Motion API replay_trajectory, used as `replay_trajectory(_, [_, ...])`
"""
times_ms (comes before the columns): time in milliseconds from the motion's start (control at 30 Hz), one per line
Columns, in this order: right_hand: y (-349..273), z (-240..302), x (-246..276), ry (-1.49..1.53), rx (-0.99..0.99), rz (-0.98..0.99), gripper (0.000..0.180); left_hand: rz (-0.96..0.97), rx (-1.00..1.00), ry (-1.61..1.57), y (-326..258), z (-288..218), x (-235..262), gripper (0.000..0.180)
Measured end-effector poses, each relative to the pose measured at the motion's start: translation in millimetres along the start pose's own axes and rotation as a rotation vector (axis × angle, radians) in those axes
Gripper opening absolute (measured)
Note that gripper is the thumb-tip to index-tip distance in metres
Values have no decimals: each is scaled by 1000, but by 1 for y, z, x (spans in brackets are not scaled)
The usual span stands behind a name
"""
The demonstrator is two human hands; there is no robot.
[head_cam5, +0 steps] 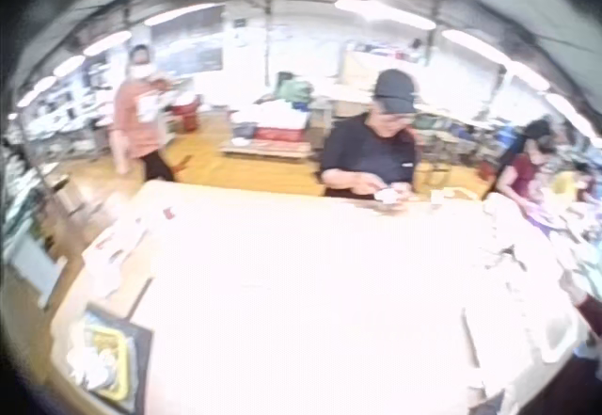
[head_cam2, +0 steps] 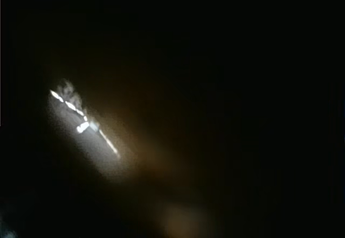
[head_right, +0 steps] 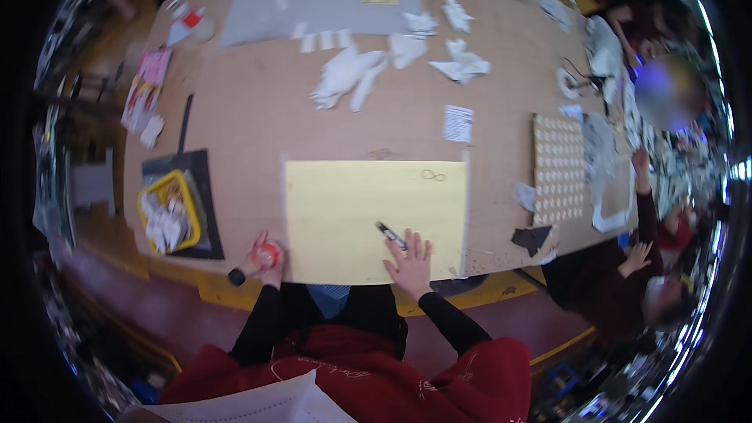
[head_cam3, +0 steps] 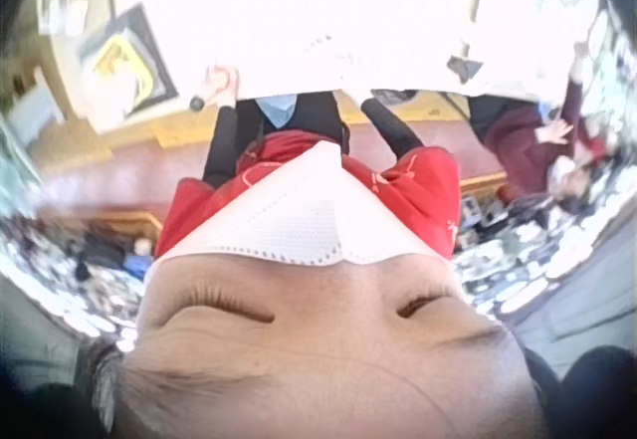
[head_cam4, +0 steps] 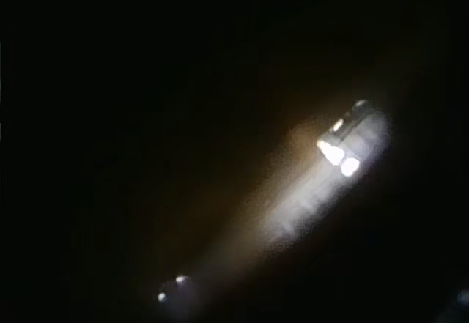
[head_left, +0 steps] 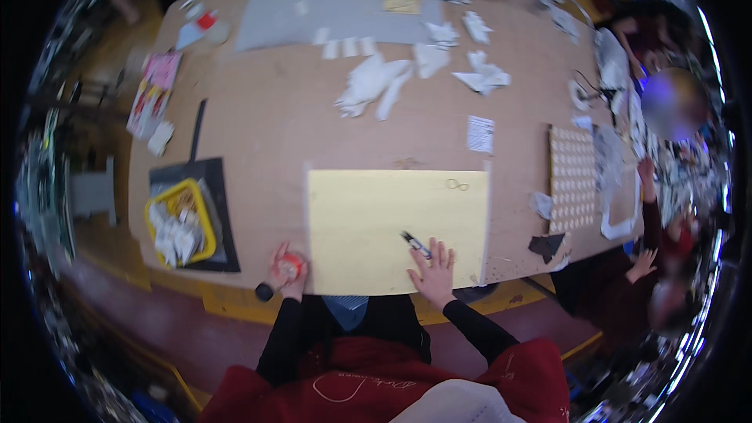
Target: The person assembles small white decorative items at a shared workbench. They handle a stack of pre-cut pieces, separate them, and use a small black tool to shape or attach parts. The person also uses a rubber band to bundle the stack and places finished items into a yellow tray.
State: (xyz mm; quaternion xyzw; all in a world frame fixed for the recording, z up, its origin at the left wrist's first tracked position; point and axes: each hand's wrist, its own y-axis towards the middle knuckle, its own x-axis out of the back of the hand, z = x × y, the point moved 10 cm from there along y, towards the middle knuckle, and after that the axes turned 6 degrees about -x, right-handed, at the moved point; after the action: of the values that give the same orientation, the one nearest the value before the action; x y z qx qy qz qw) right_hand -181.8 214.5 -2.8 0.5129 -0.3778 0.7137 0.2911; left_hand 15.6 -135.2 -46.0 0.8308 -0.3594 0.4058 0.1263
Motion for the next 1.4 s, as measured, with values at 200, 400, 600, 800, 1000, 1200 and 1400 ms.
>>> replay_trajectory(200, [0,5,12,27,38,-54,53,-145,144,-718,-10,10,-19,72])
replay_trajectory(400, [-1,7,13,-4,34,-100,54,71,21,-321,13,-43,18,78])
replay_trajectory(600, [-1,11,19,-46,37,-105,54,-77,-191,-484,18,-53,40,63])
replay_trajectory(800, [1,15,18,-16,34,-82,54,196,51,-720,21,-33,58,48])
replay_trajectory(1000, [8,14,19,-17,28,-73,55,110,13,-612,18,-16,125,51])
replay_trajectory(1200, [5,23,46,154,31,-158,56,-63,91,-536,33,-24,170,53])
replay_trajectory(1400, [69,140,55,764,-64,50,34,-258,140,-638,37,-27,187,51])
